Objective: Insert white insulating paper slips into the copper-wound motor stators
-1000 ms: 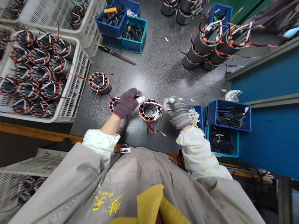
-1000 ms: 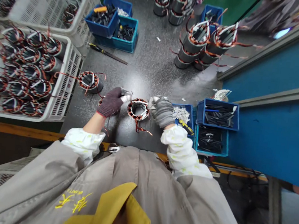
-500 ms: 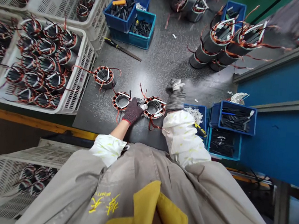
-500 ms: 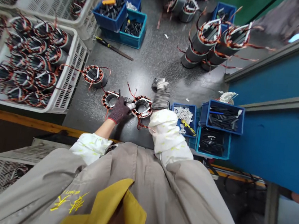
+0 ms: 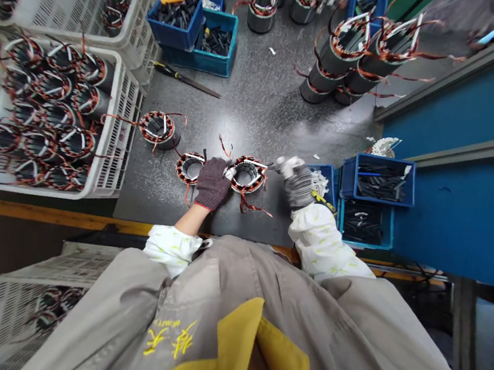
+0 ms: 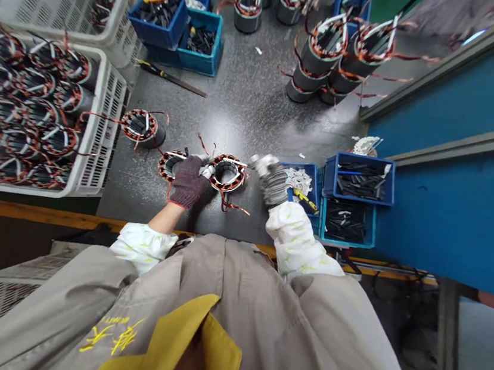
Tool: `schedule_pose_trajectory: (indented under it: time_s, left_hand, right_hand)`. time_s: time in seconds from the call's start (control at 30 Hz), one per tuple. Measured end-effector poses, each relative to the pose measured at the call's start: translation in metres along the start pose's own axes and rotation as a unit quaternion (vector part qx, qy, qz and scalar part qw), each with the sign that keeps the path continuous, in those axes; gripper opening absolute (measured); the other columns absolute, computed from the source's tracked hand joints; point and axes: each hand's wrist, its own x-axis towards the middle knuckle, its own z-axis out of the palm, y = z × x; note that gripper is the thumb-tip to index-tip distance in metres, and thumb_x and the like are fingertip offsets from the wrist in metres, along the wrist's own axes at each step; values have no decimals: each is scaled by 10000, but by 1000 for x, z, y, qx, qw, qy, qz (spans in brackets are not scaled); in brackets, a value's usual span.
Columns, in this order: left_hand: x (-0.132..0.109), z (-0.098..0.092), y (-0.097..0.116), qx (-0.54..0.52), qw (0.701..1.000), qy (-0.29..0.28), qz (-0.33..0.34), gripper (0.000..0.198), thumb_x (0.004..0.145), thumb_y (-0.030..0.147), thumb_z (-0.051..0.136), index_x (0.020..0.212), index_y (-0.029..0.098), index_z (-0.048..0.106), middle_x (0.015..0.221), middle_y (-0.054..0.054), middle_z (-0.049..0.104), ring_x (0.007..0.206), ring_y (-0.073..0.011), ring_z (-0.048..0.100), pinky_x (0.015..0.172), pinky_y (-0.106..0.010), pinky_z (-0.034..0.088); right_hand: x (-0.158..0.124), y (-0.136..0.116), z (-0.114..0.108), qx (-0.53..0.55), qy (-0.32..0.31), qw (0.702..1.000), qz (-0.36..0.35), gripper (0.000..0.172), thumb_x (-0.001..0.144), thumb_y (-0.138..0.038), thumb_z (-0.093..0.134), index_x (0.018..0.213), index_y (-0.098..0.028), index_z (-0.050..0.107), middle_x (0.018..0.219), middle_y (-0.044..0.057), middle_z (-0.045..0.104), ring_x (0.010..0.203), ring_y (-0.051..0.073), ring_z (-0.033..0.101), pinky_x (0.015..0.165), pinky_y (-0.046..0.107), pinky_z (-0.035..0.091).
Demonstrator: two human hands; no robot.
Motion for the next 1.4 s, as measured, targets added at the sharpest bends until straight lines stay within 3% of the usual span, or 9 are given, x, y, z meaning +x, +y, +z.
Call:
schedule_pose_trajectory:
  time_s: [0.1,0.17,0.37,0.63,0.87,1.03,1.17,1.27,1.4]
  left_hand:
    - [13,13,11,33,996,4,83,340,1067,342,630,1369,278,771,1552,-117,728,1445,-350,637,1266,-542,451]
    - [26,26,15,27,996,-19,79,322,1056,338,656,1345,281,786,1554,-109,732,1451,-350,636,1260,-546,465]
    - [47,51,2,-19,998,-1,60,271,1039,321,671,1268,203,755,1409,-163,768,1409,-333,662,1256,-504,496]
    - [49,52,-10,-47,995,22,81,214,1065,308,593,1211,223,725,1313,-132,780,1336,-304,689,1239,-490,519]
    - [54,42,0,32,998,-33,36,285,1057,272,610,1289,156,729,1409,-206,755,1412,-348,670,1224,-496,517]
    - [3,28,38,134,990,-11,37,425,1099,408,624,1493,270,702,1555,-148,719,1524,-385,595,1365,-648,304]
    - [-28,29,62,188,967,-167,32,460,1049,479,709,1424,218,759,1370,-204,799,1391,-426,680,1257,-668,408]
    - [-10,12,53,167,956,-240,24,420,1003,482,744,1319,211,808,1287,-173,831,1319,-405,727,1151,-561,513]
    - [59,-24,15,-26,970,-241,32,475,978,548,699,1309,225,810,1234,-68,848,1201,-308,764,1059,-405,584]
  right_hand:
    - [31,16,-6,93,141,984,62,349,1102,-505,584,911,-223,660,918,54,726,899,198,705,954,379,628]
    - [55,22,4,157,163,968,106,269,1070,-472,637,962,-226,645,898,27,700,865,179,696,862,332,635]
    - [101,15,66,215,18,965,147,234,1011,-446,736,1006,-227,651,823,-12,663,806,176,698,785,330,654]
    - [113,-7,84,196,-68,968,142,232,1041,-336,726,886,-226,593,757,-36,622,746,123,604,706,229,548]
    - [115,-24,134,180,-115,968,128,236,988,-396,773,913,-237,615,789,-33,622,771,138,585,783,268,577]
    - [116,-4,91,151,45,979,128,133,980,-225,611,865,-236,546,812,-23,591,784,137,554,794,277,559]
    - [89,24,45,116,155,962,193,155,1009,-181,472,874,-256,483,836,-11,589,772,143,545,828,315,573]
    - [55,35,28,107,149,964,191,164,999,-223,561,839,-248,538,874,18,643,843,170,603,964,370,597]
    - [27,47,18,82,149,969,178,60,925,-258,714,919,-228,662,1080,77,769,1077,225,706,1188,438,557]
